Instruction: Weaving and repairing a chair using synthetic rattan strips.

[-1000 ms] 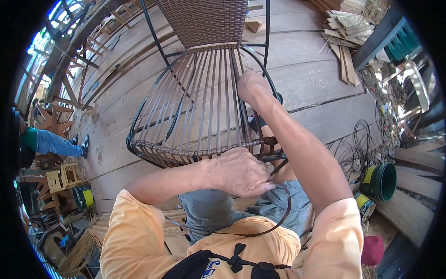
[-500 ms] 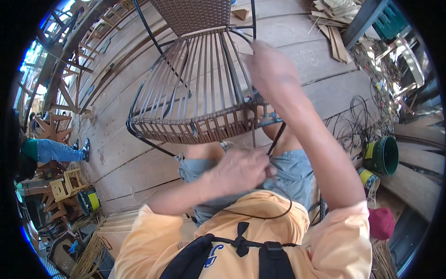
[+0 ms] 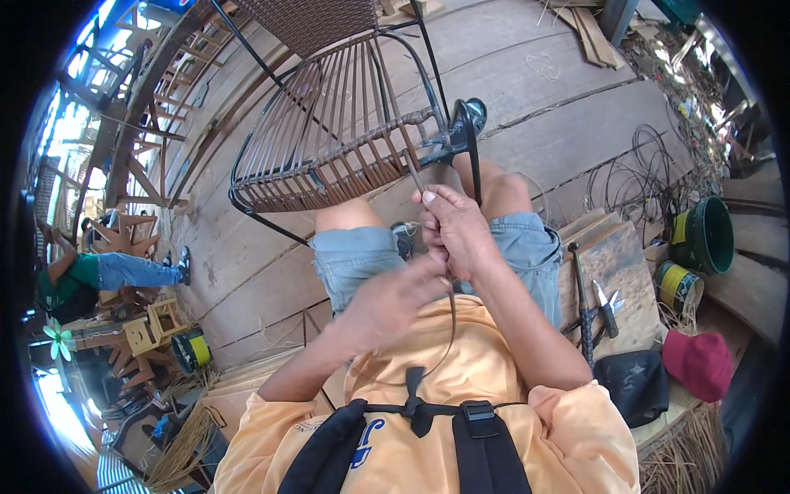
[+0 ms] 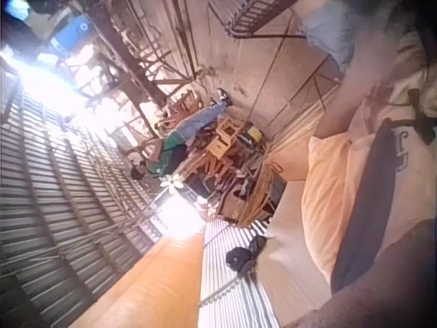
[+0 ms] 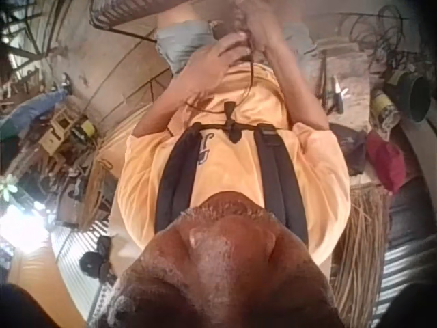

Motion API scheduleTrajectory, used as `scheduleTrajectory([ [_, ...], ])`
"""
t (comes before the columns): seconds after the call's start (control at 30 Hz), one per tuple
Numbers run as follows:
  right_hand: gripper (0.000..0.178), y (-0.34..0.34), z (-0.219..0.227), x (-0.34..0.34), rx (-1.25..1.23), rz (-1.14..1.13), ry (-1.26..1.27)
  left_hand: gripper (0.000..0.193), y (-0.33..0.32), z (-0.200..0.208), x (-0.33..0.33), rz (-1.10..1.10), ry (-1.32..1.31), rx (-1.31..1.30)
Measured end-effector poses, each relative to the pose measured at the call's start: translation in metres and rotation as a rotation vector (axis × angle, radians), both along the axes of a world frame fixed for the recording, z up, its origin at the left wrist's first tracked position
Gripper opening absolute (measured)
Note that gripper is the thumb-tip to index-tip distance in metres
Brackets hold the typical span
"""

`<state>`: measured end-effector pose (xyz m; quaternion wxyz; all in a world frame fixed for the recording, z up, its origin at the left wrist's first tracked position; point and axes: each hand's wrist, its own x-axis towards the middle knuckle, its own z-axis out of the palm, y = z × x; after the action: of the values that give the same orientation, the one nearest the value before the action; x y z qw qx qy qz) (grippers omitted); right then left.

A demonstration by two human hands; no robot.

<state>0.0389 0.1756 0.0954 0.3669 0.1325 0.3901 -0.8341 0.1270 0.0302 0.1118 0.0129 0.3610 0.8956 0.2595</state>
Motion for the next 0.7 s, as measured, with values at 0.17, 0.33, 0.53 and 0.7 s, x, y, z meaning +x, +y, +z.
scheduleTrajectory([
  [0.17, 0.017, 0.003, -0.046, 0.02, 0.177, -0.037, 0.147, 0.03, -0.016, -0.013, -0.031, 0.88, -0.936, 1.333],
  [0.33, 0.028, -0.014, -0.112, -0.006, 0.39, 0.008, 0.29, 0.027, -0.011, -0.044, -0.066, 0.783, -1.177, 1.74],
  [0.53, 0.031, -0.049, -0.145, -0.055, 0.445, -0.109, 0.483, 0.032, -0.005, -0.044, -0.082, 0.728, -1.262, 1.913],
  [0.7, 0.031, -0.083, -0.174, -0.103, 0.454, -0.187, 0.538, 0.026, 0.004, -0.031, -0.094, 0.801, -1.256, 2.091],
])
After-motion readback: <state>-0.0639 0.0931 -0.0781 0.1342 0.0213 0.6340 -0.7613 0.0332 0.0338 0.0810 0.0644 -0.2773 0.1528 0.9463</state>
